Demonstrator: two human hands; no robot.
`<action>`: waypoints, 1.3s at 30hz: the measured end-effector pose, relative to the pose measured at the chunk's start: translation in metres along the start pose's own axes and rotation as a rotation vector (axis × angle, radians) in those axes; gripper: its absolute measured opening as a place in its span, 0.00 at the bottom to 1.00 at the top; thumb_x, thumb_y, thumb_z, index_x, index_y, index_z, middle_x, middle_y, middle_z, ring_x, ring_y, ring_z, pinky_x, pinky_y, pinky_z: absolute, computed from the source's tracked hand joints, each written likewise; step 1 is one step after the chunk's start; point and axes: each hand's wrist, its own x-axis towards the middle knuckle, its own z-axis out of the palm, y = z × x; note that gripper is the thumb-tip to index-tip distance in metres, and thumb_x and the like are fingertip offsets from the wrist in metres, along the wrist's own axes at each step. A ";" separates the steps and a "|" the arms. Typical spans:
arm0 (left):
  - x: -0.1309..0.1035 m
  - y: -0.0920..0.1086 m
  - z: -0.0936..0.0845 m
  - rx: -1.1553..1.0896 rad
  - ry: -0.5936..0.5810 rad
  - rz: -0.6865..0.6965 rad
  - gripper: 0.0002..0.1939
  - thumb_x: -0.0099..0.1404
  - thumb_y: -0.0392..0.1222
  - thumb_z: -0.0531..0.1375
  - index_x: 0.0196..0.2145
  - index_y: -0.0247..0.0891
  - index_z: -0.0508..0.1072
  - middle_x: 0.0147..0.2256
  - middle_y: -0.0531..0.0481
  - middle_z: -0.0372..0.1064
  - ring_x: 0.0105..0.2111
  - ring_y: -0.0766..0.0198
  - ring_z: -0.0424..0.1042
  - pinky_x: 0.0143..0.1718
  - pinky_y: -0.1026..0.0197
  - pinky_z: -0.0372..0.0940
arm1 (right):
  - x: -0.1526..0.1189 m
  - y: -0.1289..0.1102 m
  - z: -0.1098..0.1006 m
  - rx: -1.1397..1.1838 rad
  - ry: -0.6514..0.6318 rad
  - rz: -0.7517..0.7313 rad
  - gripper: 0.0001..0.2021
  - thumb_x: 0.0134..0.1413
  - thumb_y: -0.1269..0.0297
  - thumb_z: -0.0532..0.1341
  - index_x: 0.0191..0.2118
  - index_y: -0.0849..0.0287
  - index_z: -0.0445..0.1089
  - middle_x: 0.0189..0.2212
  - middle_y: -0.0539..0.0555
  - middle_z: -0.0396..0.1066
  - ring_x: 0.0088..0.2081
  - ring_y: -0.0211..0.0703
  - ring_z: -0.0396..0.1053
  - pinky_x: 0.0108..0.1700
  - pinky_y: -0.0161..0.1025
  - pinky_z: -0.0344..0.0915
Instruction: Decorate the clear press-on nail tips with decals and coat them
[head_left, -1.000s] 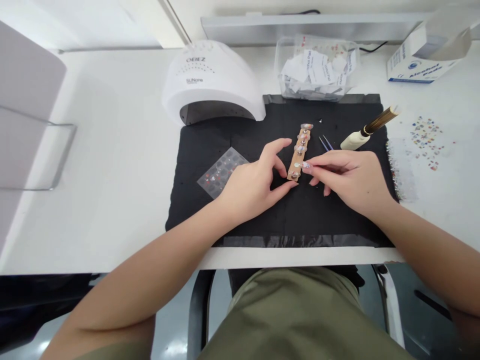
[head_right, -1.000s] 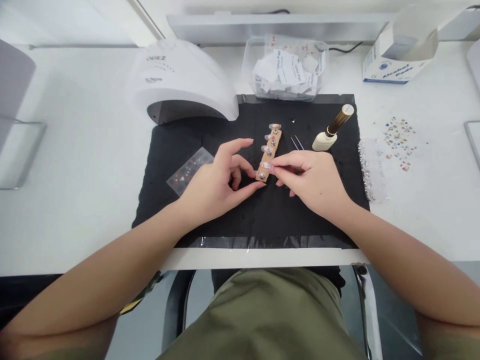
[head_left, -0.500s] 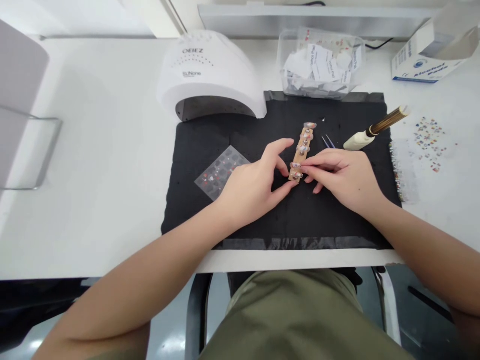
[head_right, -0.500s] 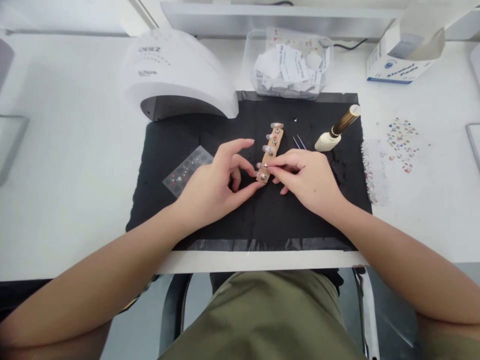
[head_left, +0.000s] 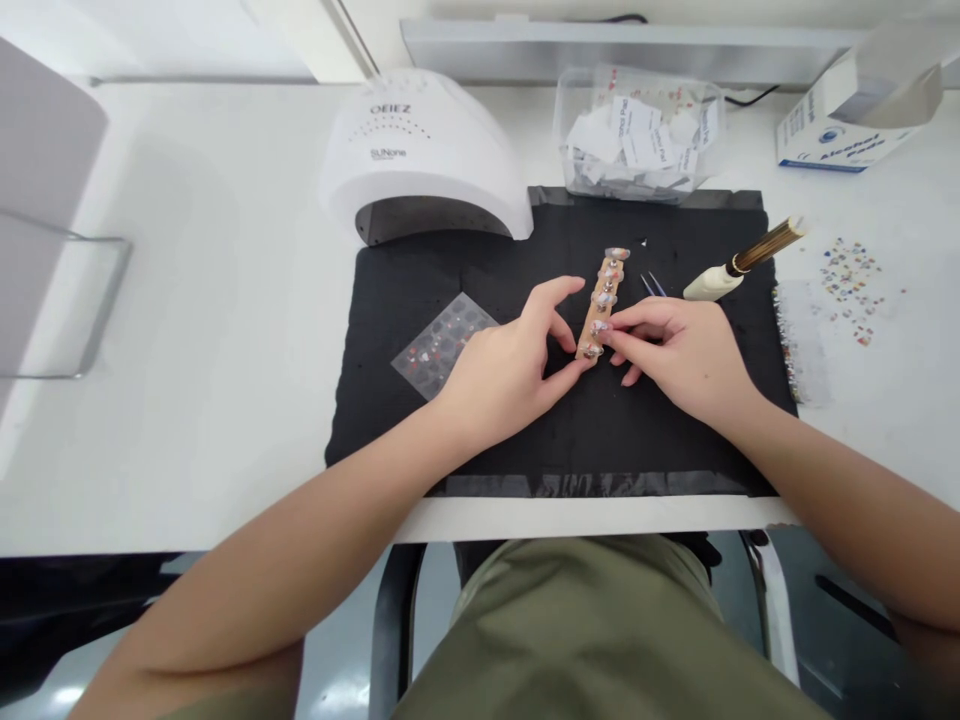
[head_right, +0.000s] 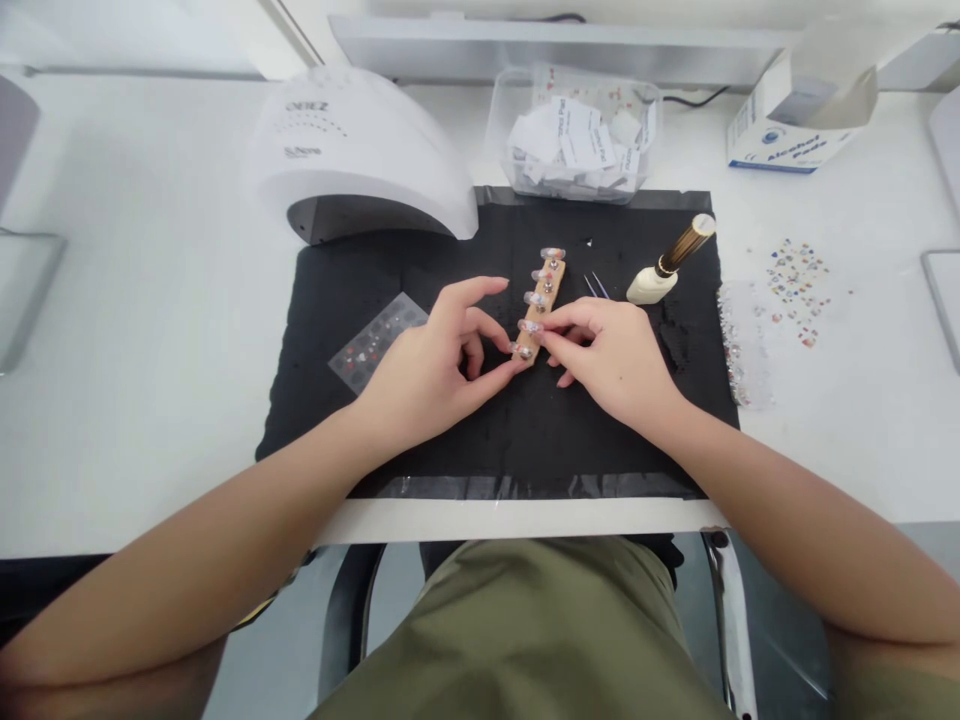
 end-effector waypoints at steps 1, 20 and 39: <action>0.000 0.001 0.000 -0.009 -0.005 -0.004 0.36 0.72 0.42 0.71 0.72 0.44 0.62 0.42 0.56 0.82 0.24 0.71 0.71 0.29 0.66 0.64 | 0.000 0.000 0.001 0.006 0.005 0.004 0.08 0.62 0.59 0.76 0.42 0.58 0.88 0.33 0.54 0.86 0.21 0.36 0.76 0.24 0.35 0.77; 0.003 0.002 0.000 -0.052 -0.029 -0.048 0.36 0.72 0.45 0.70 0.72 0.45 0.63 0.42 0.55 0.82 0.26 0.69 0.72 0.32 0.64 0.67 | 0.002 0.006 0.002 -0.036 -0.017 -0.074 0.09 0.67 0.58 0.72 0.44 0.54 0.89 0.39 0.53 0.82 0.22 0.32 0.73 0.23 0.33 0.75; 0.003 0.000 -0.003 -0.041 -0.043 -0.010 0.34 0.73 0.43 0.70 0.71 0.45 0.65 0.43 0.55 0.82 0.26 0.70 0.73 0.32 0.64 0.67 | -0.013 -0.006 -0.014 -0.197 -0.028 -0.175 0.07 0.62 0.67 0.72 0.37 0.49 0.89 0.34 0.51 0.85 0.31 0.39 0.78 0.36 0.40 0.78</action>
